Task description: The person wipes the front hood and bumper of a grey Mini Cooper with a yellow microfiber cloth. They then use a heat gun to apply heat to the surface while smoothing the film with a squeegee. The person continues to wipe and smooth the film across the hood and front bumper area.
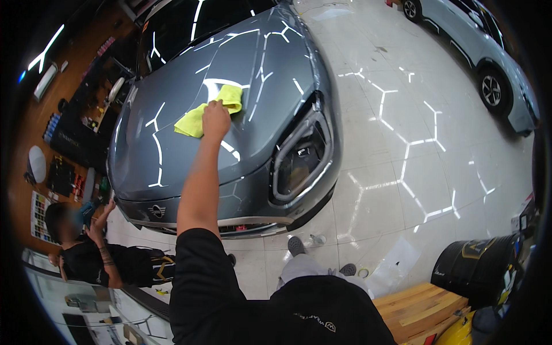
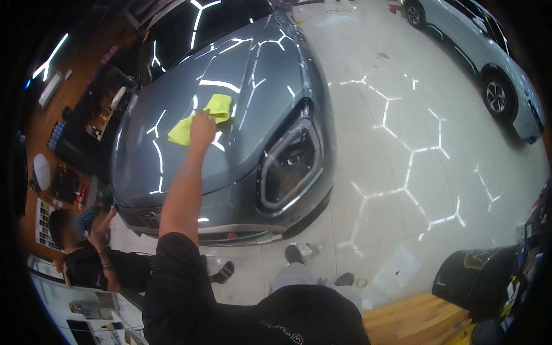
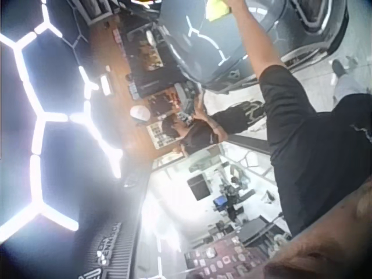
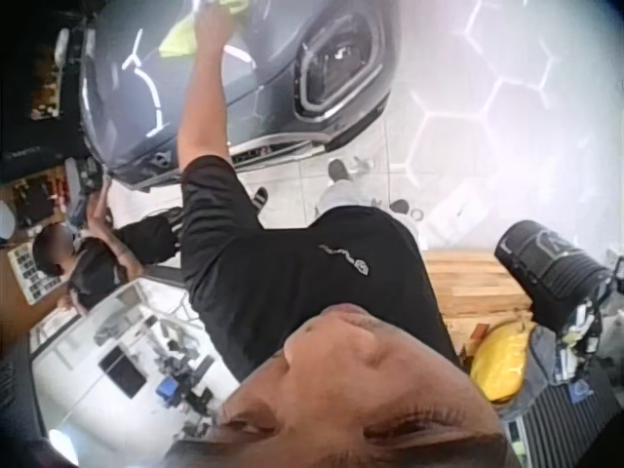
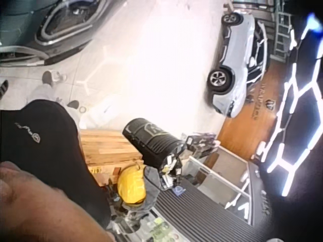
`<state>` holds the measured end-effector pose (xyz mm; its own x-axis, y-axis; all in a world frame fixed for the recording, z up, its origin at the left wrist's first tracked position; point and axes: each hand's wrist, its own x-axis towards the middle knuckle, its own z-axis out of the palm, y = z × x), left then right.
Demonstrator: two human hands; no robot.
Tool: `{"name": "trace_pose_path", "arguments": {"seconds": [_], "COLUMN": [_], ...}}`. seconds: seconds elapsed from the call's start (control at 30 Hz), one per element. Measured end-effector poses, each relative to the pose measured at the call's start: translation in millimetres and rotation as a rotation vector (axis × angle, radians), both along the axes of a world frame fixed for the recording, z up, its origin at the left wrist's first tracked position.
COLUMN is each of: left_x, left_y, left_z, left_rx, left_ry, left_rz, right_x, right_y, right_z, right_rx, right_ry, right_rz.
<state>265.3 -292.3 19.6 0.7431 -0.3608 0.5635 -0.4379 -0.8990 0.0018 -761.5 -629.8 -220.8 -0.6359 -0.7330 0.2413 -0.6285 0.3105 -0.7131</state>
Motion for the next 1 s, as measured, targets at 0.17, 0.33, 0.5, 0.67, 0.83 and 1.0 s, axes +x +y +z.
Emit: {"name": "trace_pose_path", "arguments": {"seconds": [0.17,0.33,0.5,0.67,0.83,1.0], "left_x": [96,103,-66,-212,-270,-312], "left_y": [8,4,-42,-29,10,16], "left_z": [-9,-36,5,9,-12,-42], "left_rx": [-0.039,-0.414,-0.81,-0.863,-0.715,-1.502], "left_ry": [0.433,0.309,0.166,0.22,0.022,0.335], "left_rz": [0.096,-0.129,-0.512,-0.294,-0.029,0.428], "right_x": [204,590,764,777,746,729], "right_y": [-20,38,126,164,184,213], "right_z": [-62,53,183,228,204,178], "right_rx": [0.168,0.384,0.444,0.63,0.721,0.302], "right_ry": [-0.273,-0.509,-0.929,-1.105,-1.147,-1.028], "right_rz": [0.765,1.392,1.782,2.133,2.339,2.676]}}
